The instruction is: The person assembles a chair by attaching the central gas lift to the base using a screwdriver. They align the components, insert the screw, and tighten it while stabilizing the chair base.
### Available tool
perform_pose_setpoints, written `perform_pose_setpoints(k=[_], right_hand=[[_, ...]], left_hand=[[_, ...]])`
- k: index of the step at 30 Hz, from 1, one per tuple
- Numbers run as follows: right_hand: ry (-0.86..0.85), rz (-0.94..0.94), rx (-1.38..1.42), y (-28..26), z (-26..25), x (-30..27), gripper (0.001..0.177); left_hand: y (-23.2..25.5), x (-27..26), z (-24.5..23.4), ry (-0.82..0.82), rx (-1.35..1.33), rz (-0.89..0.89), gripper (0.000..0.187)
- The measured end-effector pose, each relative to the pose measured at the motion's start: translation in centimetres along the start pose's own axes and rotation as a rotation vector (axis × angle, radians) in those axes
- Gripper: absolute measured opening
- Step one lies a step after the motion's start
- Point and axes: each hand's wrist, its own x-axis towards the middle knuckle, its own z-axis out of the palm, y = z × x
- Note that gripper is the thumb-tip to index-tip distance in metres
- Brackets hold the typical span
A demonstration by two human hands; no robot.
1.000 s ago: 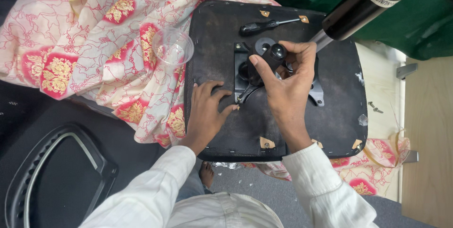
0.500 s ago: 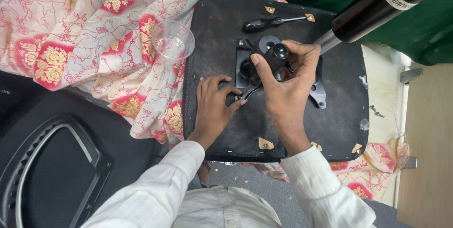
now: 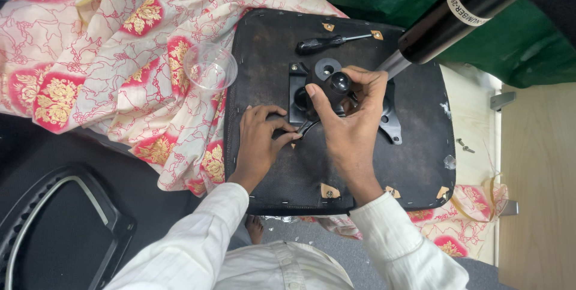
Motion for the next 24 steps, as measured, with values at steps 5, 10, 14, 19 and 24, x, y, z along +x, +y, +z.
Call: perform_pose_setpoints(k=[5, 10, 14, 19, 24], right_hand=[[0.036, -0.001, 0.046, 0.4, -0.3, -0.1, 0.052], [0.032, -0.033, -0.022, 0.3, -0.6, -0.4, 0.051], [0.03, 0.026, 0.026, 0.0, -0.6, -0.6, 0.049], [-0.044, -0.011, 0.018, -0.5, -0.6, -0.3, 0.047], [-0.095, 0.044, 0.159, -0.5, -0.9, 0.2, 0.043]], left_hand=[[-0.4, -0.7, -0.1, 0.015, 0.014, 0.074, 0.024], [-1.3, -2.4, -1.0, -0.005, 0.02, 0.143, 0.038], [-1.5, -3.6, -1.4, 0.027, 0.07, 0.14, 0.037], [-1.5, -3.8, -1.5, 0.028, 0.054, 0.133, 0.038], [-1.4, -3.7, -1.5, -0.001, 0.069, 0.101, 0.038]])
